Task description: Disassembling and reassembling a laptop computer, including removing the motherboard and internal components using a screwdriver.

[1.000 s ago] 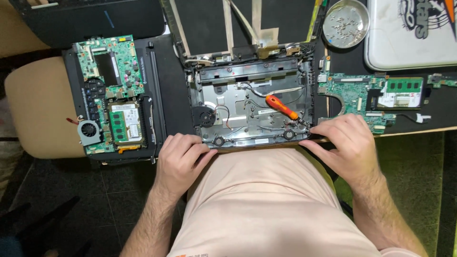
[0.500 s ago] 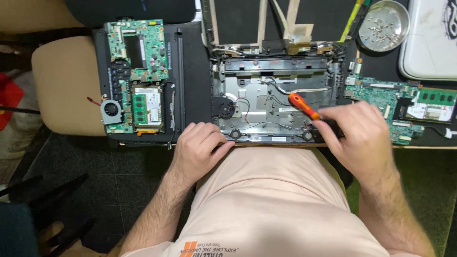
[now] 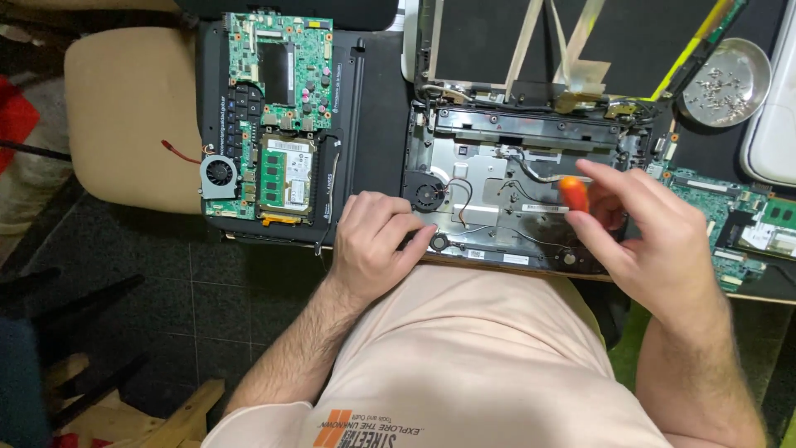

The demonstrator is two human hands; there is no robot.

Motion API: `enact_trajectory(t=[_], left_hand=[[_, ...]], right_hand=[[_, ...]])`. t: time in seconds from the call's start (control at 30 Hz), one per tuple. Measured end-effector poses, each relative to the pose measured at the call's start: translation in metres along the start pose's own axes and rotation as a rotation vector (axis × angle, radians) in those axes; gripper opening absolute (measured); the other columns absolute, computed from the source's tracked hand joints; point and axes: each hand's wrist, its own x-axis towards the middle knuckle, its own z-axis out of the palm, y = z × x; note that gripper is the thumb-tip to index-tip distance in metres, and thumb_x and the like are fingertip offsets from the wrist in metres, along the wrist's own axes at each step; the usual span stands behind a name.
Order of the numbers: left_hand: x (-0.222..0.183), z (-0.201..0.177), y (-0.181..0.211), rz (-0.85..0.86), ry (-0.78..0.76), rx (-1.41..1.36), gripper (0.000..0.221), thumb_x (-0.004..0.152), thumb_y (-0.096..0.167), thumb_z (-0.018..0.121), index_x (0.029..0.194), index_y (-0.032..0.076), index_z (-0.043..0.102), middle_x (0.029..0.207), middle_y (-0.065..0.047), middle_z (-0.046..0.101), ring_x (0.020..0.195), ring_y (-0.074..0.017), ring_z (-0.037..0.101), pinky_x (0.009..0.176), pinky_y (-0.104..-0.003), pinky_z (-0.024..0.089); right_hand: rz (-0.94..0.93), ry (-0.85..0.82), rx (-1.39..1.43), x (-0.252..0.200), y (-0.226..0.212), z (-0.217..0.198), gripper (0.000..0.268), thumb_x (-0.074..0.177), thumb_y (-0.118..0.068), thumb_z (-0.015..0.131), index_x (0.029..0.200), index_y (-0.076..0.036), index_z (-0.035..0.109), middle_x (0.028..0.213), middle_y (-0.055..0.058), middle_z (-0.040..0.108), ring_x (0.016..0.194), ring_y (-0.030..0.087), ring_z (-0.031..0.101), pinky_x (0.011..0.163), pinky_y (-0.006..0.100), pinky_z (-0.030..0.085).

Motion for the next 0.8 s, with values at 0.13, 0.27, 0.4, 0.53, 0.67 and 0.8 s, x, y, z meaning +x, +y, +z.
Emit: enact_trajectory(t=[0.13,0.27,0.4,0.53,0.67,0.8], left_hand=[[0.006,0.006,0.005,0.045,0.045,-0.053,0.023,0.107,0.014,0.099,0.1,0.008,0.078,0.105,-0.01,0.074,0.089,-0.0318,0.066,0.076,-0.047,0.047],[0.001,0.007,0.006,-0.001,0.065,-0.002,0.016,0.111,0.009,0.095,0.11,0.003,0.08,0.117,-0.014,0.074,0.102,-0.0369,0.073,0.089,-0.049,0.06],[0.005,-0.002,0.005,-0.047,0.048,0.042,0.014,0.111,0.004,0.094,0.117,-0.001,0.083,0.124,-0.016,0.077,0.107,-0.0385,0.075,0.096,-0.051,0.065],[0.009,-0.005,0.005,-0.05,-0.035,0.07,0.016,0.118,0.002,0.084,0.132,-0.003,0.083,0.137,-0.016,0.08,0.113,-0.038,0.076,0.098,-0.052,0.063],[0.007,-0.001,0.002,-0.046,-0.088,0.137,0.017,0.121,0.006,0.08,0.137,0.0,0.083,0.147,-0.013,0.08,0.117,-0.0351,0.074,0.096,-0.049,0.061],[0.008,-0.001,0.002,-0.042,-0.098,0.138,0.018,0.121,0.009,0.082,0.136,0.0,0.084,0.146,-0.012,0.079,0.117,-0.0343,0.073,0.095,-0.048,0.061]], right_hand=[[0.046,0.126,0.413,0.0,-0.007,0.017,0.031,0.122,0.002,0.075,0.152,0.007,0.068,0.132,0.022,0.076,0.109,0.029,0.074,0.1,0.039,0.065],[-0.049,0.113,0.762,0.03,-0.03,0.039,0.026,0.13,-0.011,0.055,0.149,-0.005,0.039,0.13,0.03,0.078,0.114,0.034,0.084,0.102,0.04,0.072],[-0.104,0.083,0.755,0.072,-0.06,0.053,0.054,0.119,0.018,0.069,0.155,-0.006,0.037,0.126,0.028,0.073,0.121,0.036,0.087,0.114,0.045,0.072],[-0.28,0.076,0.44,0.098,-0.068,0.067,0.06,0.122,0.015,0.081,0.164,0.002,0.04,0.132,0.029,0.079,0.123,0.036,0.091,0.111,0.043,0.076],[-0.344,0.085,0.286,0.108,-0.063,0.082,0.055,0.124,0.013,0.084,0.161,0.004,0.045,0.128,0.025,0.083,0.115,0.032,0.091,0.105,0.043,0.075],[-0.323,0.087,0.222,0.107,-0.056,0.09,0.054,0.123,0.007,0.09,0.157,0.003,0.048,0.128,0.02,0.087,0.112,0.028,0.092,0.096,0.04,0.072]])
